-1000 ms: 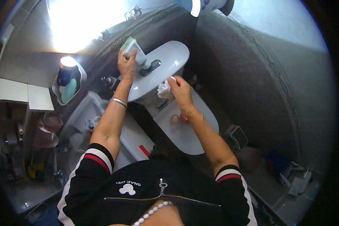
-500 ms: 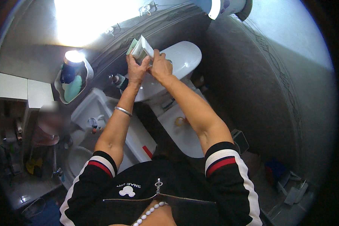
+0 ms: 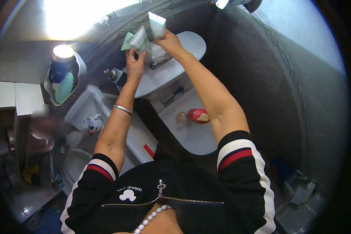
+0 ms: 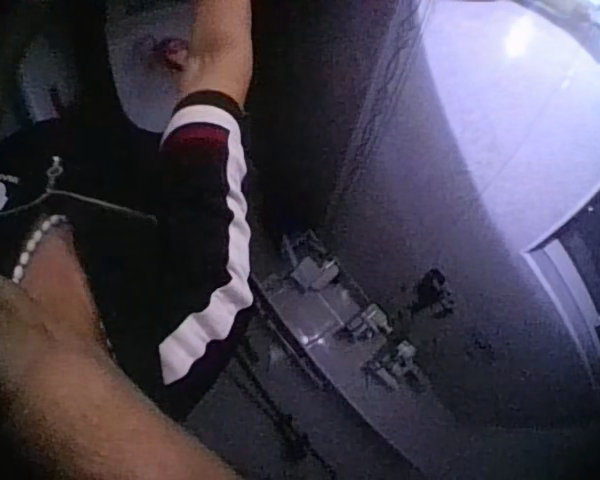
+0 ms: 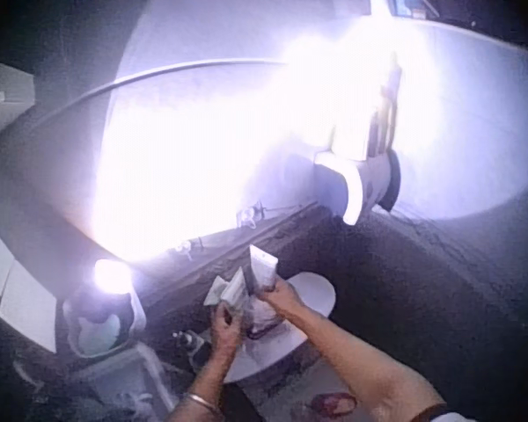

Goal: The person cleans a bathroom sink and surrounding surfaces using a white cloth. They wipe the sink basin, faucet, and toilet tank, then move to a wall-mounted shelf to wipe and rearrange several bottles. The person also wrings out the cloth in a white basin of water.

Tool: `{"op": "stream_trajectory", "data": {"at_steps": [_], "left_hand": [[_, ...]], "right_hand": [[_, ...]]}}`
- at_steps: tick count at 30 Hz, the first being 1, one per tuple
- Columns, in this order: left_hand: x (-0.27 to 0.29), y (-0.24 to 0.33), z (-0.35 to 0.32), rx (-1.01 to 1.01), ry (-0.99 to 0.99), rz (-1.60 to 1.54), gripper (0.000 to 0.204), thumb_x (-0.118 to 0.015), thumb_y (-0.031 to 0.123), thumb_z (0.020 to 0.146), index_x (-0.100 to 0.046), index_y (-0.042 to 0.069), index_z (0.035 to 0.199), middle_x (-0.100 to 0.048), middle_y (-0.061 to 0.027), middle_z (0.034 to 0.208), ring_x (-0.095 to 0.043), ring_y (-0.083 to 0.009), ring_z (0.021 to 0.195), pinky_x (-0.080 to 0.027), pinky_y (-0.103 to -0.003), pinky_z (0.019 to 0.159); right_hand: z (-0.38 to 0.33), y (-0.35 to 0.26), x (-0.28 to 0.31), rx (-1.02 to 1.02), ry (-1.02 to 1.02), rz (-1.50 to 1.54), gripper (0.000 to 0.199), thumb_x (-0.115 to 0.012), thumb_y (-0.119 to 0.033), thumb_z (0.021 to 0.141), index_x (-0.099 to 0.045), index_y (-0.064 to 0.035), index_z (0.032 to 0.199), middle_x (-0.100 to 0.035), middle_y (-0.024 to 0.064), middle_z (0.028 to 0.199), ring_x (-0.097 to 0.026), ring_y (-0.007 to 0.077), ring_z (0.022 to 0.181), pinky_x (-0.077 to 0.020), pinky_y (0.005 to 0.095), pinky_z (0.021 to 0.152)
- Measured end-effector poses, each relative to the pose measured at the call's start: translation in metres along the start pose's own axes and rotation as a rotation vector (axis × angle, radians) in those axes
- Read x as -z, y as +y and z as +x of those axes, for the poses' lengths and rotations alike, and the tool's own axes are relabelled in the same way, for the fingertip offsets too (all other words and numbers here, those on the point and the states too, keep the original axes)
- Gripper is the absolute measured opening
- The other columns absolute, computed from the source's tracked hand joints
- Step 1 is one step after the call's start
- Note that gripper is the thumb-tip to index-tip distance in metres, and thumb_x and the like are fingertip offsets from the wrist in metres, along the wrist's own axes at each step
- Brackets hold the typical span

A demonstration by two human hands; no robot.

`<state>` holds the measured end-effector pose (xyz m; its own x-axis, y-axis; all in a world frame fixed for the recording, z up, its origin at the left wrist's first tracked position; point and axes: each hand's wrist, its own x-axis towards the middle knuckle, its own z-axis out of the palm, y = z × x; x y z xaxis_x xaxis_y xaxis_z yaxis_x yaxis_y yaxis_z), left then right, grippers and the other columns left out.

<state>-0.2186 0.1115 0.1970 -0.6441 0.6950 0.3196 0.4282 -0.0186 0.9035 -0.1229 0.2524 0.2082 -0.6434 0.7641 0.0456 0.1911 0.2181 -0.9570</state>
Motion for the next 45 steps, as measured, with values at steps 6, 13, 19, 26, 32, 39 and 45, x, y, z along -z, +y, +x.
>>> {"op": "stream_trajectory", "data": {"at_steps": [6,13,19,26,32,39,45], "left_hand": [[0.0,0.004,0.004,-0.03,0.066,0.023,0.042,-0.06,0.017,0.076,-0.049,0.003,0.114,-0.047,-0.0188,0.109,-0.047,-0.0333,0.103,-0.037,-0.038,0.088],[-0.002,0.019,-0.006,-0.094,0.136,0.169,0.046,-0.064,0.022,0.075,-0.05,0.003,0.114,-0.044,-0.0183,0.113,-0.045,-0.0338,0.106,-0.036,-0.039,0.09],[0.003,0.022,-0.009,-0.141,0.196,0.392,0.06,-0.066,0.022,0.073,-0.04,0.004,0.124,-0.036,-0.0289,0.114,-0.044,-0.0438,0.102,-0.038,-0.042,0.087],[-0.009,0.022,-0.011,-0.139,0.133,0.333,0.062,-0.065,0.015,0.073,-0.036,-0.002,0.125,-0.03,-0.0255,0.115,-0.038,-0.0398,0.108,-0.033,-0.04,0.093],[-0.008,0.02,-0.004,-0.145,0.061,0.387,0.062,-0.064,0.012,0.072,-0.036,-0.002,0.125,-0.031,-0.0265,0.115,-0.04,-0.0408,0.107,-0.034,-0.04,0.094],[-0.002,0.018,-0.002,-0.1,0.067,0.308,0.057,-0.064,0.013,0.071,-0.04,-0.002,0.121,-0.035,-0.0258,0.118,-0.04,-0.0405,0.109,-0.034,-0.04,0.093],[0.001,0.018,0.009,-0.07,0.082,0.288,0.051,-0.062,0.011,0.072,-0.043,-0.004,0.117,-0.038,-0.0288,0.117,-0.042,-0.0423,0.108,-0.035,-0.042,0.092]], "right_hand": [[-0.003,0.016,-0.014,-0.082,-0.156,-0.092,0.05,-0.062,-0.024,0.073,-0.048,-0.0038,0.116,-0.058,0.0156,0.106,-0.055,0.0281,0.1,-0.0415,0.0342,0.083],[-0.007,0.025,-0.018,-0.03,-0.132,-0.131,0.045,-0.059,-0.023,0.075,-0.048,-0.0056,0.115,-0.059,0.0159,0.105,-0.056,0.0307,0.098,-0.0423,0.034,0.081],[-0.005,0.017,-0.019,-0.006,-0.168,-0.215,0.042,-0.057,-0.021,0.075,-0.049,-0.0066,0.114,-0.06,0.0155,0.104,-0.056,0.0308,0.098,-0.0428,0.0349,0.08],[0.0,0.025,-0.013,0.029,-0.142,-0.24,0.044,-0.059,-0.02,0.073,-0.05,-0.0103,0.115,-0.059,0.0151,0.105,-0.055,0.0313,0.099,-0.0425,0.0362,0.081],[0.002,0.017,-0.007,0.039,-0.091,-0.272,0.053,-0.064,-0.018,0.071,-0.048,-0.01,0.12,-0.059,0.0143,0.107,-0.056,0.0304,0.098,-0.0433,0.0352,0.082],[0.003,0.012,0.001,0.023,-0.185,-0.237,0.055,-0.065,-0.02,0.073,-0.045,-0.0071,0.123,-0.055,0.0155,0.113,-0.052,0.0275,0.106,-0.0401,0.0356,0.089],[0.007,0.015,0.004,0.082,-0.121,-0.265,0.056,-0.066,-0.019,0.069,-0.047,-0.0073,0.122,-0.059,0.015,0.107,-0.057,0.0268,0.099,-0.0444,0.0342,0.082]]}}
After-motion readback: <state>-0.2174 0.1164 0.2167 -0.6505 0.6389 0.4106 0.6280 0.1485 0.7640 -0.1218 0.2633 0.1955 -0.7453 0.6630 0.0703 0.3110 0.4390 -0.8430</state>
